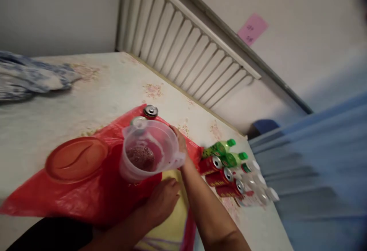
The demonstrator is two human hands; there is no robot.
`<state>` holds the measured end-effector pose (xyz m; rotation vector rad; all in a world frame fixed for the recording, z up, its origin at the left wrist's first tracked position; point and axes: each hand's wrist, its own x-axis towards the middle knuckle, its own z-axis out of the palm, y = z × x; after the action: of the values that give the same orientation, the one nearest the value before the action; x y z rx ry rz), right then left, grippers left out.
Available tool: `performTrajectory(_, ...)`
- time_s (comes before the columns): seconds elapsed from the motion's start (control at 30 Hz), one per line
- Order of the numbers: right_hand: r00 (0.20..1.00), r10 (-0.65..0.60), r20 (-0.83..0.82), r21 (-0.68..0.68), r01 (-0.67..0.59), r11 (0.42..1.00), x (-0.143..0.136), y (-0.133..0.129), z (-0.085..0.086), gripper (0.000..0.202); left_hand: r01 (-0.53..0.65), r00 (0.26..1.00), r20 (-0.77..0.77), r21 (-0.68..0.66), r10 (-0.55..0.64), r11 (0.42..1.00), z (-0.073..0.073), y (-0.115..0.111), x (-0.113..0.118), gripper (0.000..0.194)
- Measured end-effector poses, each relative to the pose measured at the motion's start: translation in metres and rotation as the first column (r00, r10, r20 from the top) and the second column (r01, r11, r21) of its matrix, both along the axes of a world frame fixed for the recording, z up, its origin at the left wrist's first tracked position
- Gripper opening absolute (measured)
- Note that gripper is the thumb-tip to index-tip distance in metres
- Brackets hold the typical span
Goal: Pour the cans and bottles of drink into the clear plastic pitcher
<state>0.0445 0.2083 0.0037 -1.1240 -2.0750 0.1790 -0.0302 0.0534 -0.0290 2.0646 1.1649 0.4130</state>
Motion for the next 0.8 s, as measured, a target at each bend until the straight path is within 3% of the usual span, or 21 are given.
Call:
performTrajectory(0.07,0.959,-0.061,-0.276,-0.293,-0.023,0.956,0.033,-0.039,-0.004,0.04,0.003,1.0,0.019,0.035,-0.003,0.999,-0.003,0.002,0.001,0.02)
performTrajectory(0.1,0.92,-0.135,-0.369,-0.359,-0.007,0.933,0.049,-0.062,-0.008,0.043,0.004,1.0,0.021,0.045,-0.005,0.999,-0.006,0.002,0.002,0.02)
performTrajectory(0.27,0.69,-0.523,-0.501,-0.433,0.323,0.842,0.132,-0.174,-0.039,0.04,0.007,0.999,0.047,0.158,-0.015,0.987,-0.023,0.005,0.005,0.021)
performTrajectory(0.37,0.455,-0.726,-0.515,-0.393,0.628,0.672,0.184,-0.21,-0.058,0.04,-0.001,0.999,0.051,0.192,-0.009,0.981,-0.03,0.006,0.005,0.02)
performTrajectory(0.43,0.311,-0.798,-0.517,-0.374,0.756,0.537,0.214,-0.218,-0.065,0.044,-0.002,0.998,0.055,0.201,-0.009,0.98,-0.032,0.007,0.005,0.021)
performTrajectory(0.47,0.271,-0.812,-0.517,-0.382,0.776,0.502,0.226,-0.217,-0.066,0.048,-0.002,0.998,0.056,0.203,-0.01,0.979,-0.033,0.008,0.005,0.022)
performTrajectory(0.5,0.257,-0.813,-0.522,-0.397,0.771,0.499,0.236,-0.215,-0.066,0.052,-0.001,0.998,0.057,0.205,-0.011,0.979,-0.033,0.008,0.006,0.022)
performTrajectory(0.63,0.314,-0.753,-0.578,-0.415,0.681,0.603,0.255,-0.194,-0.064,0.066,-0.003,0.998,0.069,0.209,-0.012,0.978,-0.037,0.011,0.006,0.023)
performTrajectory(0.8,0.341,-0.804,-0.487,-0.382,0.745,0.547,0.26,-0.176,-0.076,0.07,-0.008,0.996,0.084,0.204,-0.01,0.979,-0.04,0.011,0.007,0.024)
